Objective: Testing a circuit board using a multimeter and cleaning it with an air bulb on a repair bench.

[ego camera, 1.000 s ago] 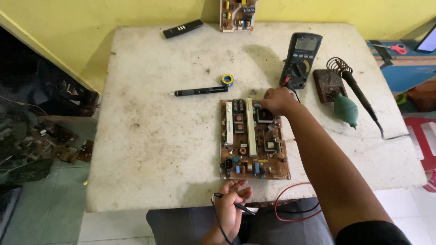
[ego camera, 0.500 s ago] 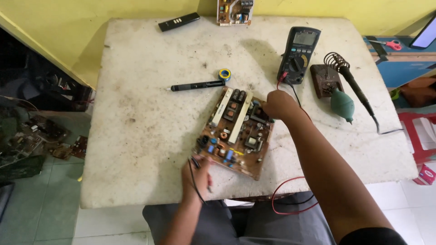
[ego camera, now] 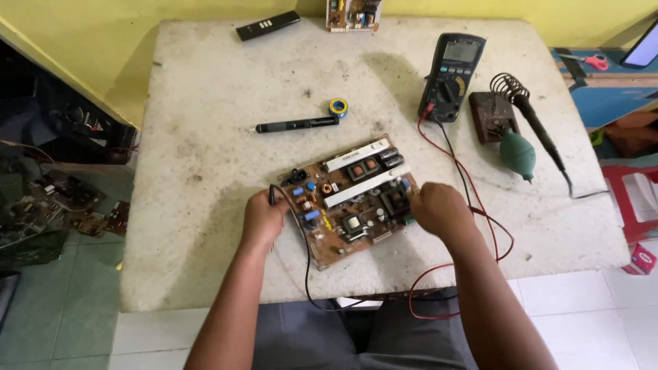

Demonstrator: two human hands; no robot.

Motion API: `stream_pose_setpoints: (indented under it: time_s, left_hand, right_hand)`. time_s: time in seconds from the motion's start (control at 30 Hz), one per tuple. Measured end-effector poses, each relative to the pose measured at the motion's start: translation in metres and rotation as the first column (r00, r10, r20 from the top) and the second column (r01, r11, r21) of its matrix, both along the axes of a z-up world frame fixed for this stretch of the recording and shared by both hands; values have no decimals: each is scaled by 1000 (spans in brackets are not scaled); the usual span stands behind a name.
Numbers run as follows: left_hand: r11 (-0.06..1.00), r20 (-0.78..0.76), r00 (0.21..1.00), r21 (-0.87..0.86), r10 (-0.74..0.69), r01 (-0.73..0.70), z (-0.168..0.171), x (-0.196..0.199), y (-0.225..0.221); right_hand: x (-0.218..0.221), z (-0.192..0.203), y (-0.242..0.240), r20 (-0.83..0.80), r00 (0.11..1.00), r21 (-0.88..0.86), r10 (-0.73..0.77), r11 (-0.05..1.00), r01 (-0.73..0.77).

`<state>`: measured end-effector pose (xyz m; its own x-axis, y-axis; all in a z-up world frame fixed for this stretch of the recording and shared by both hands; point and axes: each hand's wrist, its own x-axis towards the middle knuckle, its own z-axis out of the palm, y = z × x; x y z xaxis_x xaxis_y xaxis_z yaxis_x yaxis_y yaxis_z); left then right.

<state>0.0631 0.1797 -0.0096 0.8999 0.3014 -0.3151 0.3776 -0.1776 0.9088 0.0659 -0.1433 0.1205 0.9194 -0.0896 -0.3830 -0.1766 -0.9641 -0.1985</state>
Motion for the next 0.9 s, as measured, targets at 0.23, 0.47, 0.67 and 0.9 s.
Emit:
stream_pose_setpoints:
  time_s: [0.23,0.47,0.67,0.9]
  left_hand:
    - [970,0,994,217,-111,108,-30,60,-2]
    - [949,502,852,171,148,-266,22,12,-19]
    - [946,626,718,-111,305,-305,35,-68,-18]
    - [878,538,792,-479,289,6,-11,-120,-36]
  right_hand:
    - [-44,-16,-13,33,994,112,-105,989,101]
    - [-77,-52,-35,288,912,442,-293,885,145]
    - [-97,-76,-61,131,767,818,-628,506,274]
    - [-65,-43,-56,-24,762,880,-648,347,323]
